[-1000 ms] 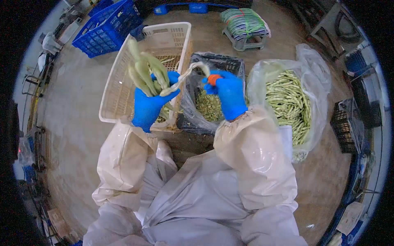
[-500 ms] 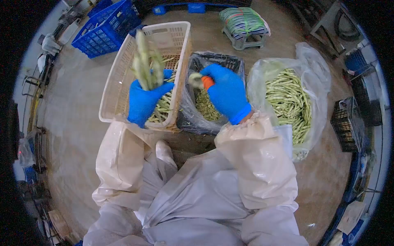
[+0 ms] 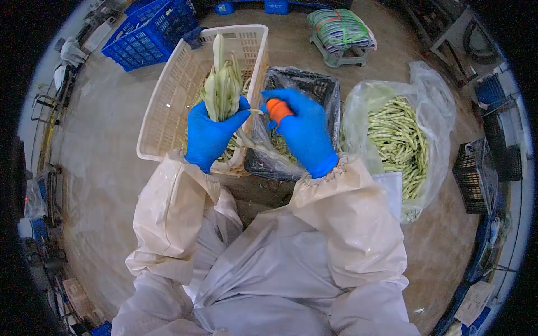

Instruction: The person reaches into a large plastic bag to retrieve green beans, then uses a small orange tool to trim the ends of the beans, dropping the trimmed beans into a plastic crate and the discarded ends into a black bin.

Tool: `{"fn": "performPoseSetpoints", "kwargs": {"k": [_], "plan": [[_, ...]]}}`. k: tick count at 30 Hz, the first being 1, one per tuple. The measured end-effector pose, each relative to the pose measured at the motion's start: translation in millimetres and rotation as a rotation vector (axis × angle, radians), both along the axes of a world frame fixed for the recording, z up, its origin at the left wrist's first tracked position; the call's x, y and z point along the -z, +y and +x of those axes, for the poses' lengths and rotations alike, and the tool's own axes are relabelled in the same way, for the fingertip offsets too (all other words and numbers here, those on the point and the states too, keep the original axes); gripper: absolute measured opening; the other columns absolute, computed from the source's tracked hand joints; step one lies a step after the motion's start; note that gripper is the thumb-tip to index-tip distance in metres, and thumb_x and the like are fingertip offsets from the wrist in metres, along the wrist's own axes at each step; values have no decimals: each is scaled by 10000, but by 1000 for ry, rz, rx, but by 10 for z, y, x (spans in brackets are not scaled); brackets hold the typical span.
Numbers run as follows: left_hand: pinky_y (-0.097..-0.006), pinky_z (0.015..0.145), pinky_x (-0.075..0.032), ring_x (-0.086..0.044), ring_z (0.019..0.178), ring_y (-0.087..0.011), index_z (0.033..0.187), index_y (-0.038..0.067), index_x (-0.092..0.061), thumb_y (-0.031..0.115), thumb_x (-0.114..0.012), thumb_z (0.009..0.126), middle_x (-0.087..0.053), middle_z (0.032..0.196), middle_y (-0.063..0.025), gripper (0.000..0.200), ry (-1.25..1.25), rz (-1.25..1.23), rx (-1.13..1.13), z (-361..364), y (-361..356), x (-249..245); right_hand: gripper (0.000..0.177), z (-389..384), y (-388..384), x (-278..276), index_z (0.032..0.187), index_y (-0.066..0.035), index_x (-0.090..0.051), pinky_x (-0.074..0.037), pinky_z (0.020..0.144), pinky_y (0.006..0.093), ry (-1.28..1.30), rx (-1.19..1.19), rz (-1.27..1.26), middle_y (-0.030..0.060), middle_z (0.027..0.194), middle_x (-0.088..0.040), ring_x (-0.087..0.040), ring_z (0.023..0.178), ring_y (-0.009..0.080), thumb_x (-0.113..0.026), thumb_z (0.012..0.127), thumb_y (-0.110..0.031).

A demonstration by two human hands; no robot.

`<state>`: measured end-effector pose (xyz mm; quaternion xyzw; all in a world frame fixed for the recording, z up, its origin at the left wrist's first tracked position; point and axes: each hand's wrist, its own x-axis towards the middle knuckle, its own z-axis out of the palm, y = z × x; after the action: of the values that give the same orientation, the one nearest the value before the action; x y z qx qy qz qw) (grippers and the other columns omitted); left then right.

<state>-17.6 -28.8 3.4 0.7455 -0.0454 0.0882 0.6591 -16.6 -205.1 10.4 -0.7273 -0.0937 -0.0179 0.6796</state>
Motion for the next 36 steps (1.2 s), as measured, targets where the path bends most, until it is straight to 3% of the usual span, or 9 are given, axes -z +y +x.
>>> {"fn": "performPoseSetpoints", "kwargs": {"k": [3,8,12,18,22,24,28,31,36], "plan": [[-278,730,-488,-623,809,-129,935,-11,-644,84,-711,747,-667,877,-72,221,-3,-5,-4,0,29,18,219,26,-35,15,1027,-41,-646,-475,683,298,-60,37,-106,132,883,-647,-593,747,158,-590,819,-84],[-376,697,-500,-645,813,-309,924,31,-631,162,-687,713,-653,876,-177,255,-108,220,13,50,-6,166,207,-29,7,227,1013,-46,-648,-475,739,331,-225,-55,-441,150,911,-640,-617,814,254,-596,819,-95],[-413,719,-477,-591,846,-371,962,116,-620,157,-640,719,-626,884,-155,247,-181,466,23,-26,-5,168,185,-131,87,92,969,-70,-656,-486,728,357,-435,8,-672,145,916,-642,-627,818,293,-557,816,-38],[-424,681,-470,-586,814,-339,906,121,-606,199,-638,712,-596,827,-135,212,-244,628,102,-71,-75,180,174,-74,51,158,920,-59,-634,-490,701,335,-625,-162,-630,103,870,-638,-623,827,226,-587,768,12],[-422,683,-471,-585,816,-335,909,119,-605,208,-636,717,-597,831,-130,214,-216,663,138,-93,-75,79,139,92,-237,957,941,-60,-625,-481,685,310,-396,-5,-744,72,854,-630,-610,809,190,-536,835,-66],[-421,684,-470,-583,816,-336,923,116,-610,210,-660,705,-597,837,-131,243,-280,576,84,-108,-82,112,201,219,-323,1077,995,-57,-599,-463,665,295,-249,-85,-828,46,788,-610,-598,758,192,-508,887,-201],[-377,655,-473,-587,744,-293,935,96,-611,226,-680,730,-596,814,-124,252,-306,419,-4,-155,-65,13,250,162,-168,768,952,-33,-603,-423,543,257,298,-142,335,29,743,-586,-553,651,119,-497,894,-251],[-304,657,-481,-590,725,-159,918,27,-610,237,-697,774,-634,817,-79,269,117,-24,67,-102,-55,-57,215,-29,17,-44,951,-14,-636,-407,505,228,308,-193,188,45,743,-610,-535,596,109,-557,842,-183],[-284,699,-488,-592,764,-129,947,5,-630,154,-734,734,-642,849,-59,279,-116,-148,-298,53,277,-176,200,131,-222,-13,918,-9,-673,-381,494,229,258,3,-138,37,727,-626,-514,563,101,-590,825,-165]]}}
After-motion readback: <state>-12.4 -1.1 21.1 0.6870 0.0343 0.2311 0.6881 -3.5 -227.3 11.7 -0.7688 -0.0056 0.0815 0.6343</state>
